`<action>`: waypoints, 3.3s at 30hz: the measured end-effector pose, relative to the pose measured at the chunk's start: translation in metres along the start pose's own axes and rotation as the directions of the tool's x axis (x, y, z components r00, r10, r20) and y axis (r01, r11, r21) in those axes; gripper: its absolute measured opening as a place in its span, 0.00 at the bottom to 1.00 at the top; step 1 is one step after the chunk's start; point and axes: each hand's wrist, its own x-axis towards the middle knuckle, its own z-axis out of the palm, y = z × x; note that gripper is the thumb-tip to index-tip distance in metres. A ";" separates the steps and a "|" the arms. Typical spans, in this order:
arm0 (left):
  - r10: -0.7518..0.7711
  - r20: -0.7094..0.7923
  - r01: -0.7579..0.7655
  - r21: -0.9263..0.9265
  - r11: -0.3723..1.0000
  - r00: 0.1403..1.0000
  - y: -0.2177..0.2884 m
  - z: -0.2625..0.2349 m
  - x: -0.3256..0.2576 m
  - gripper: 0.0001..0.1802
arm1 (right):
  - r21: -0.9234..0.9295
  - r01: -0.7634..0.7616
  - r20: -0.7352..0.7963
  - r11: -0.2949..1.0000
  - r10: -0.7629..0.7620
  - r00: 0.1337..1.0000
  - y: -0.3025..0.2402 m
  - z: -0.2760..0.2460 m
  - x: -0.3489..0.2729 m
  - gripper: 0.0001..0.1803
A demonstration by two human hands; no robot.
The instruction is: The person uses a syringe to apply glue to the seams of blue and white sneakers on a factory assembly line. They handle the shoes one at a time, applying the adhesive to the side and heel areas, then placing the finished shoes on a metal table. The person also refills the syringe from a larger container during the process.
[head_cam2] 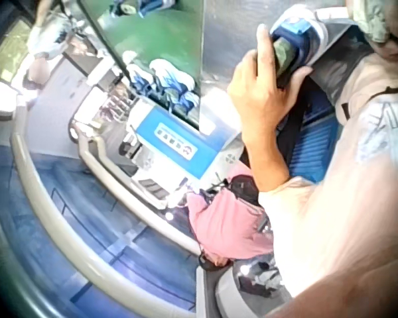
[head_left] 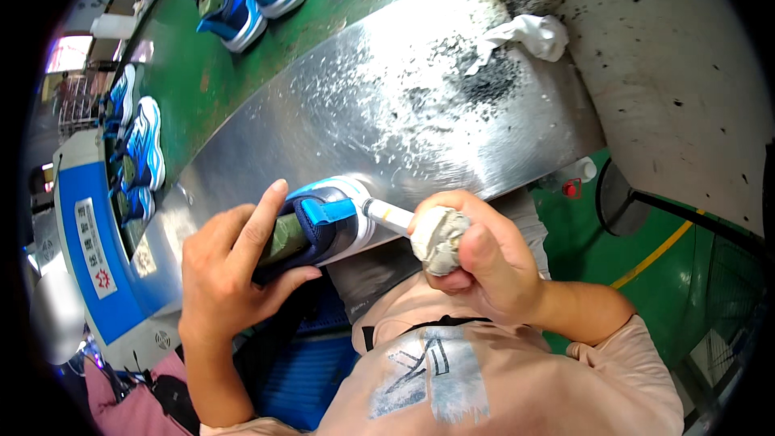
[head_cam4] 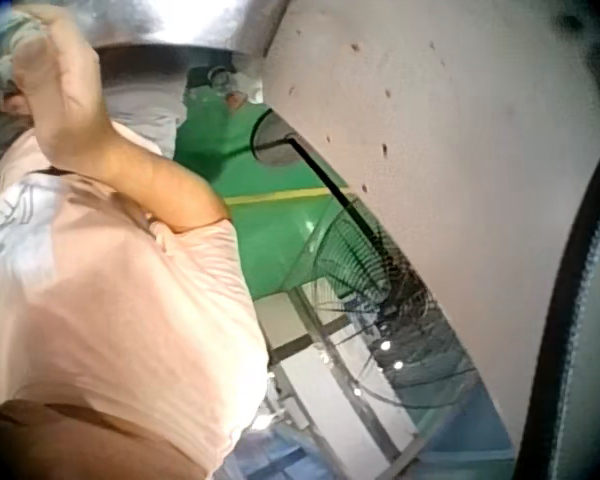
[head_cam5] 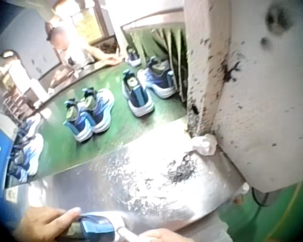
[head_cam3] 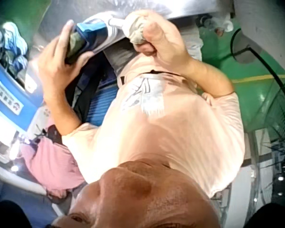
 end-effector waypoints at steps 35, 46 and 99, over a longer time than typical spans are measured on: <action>-0.537 -0.130 0.538 -0.033 0.843 0.834 0.069 0.005 0.026 0.36 | -0.538 0.336 0.129 0.773 -0.319 0.939 0.031 0.042 -0.031 0.28; -0.577 -0.131 0.567 -0.110 0.817 0.806 0.064 0.002 0.026 0.35 | -0.626 0.361 0.237 0.691 -0.273 0.932 0.039 0.051 -0.039 0.26; 0.018 -0.184 -0.009 0.046 0.999 0.983 -0.006 -0.002 -0.014 0.27 | -0.060 0.142 0.049 0.988 -0.140 0.989 -0.021 -0.009 0.012 0.29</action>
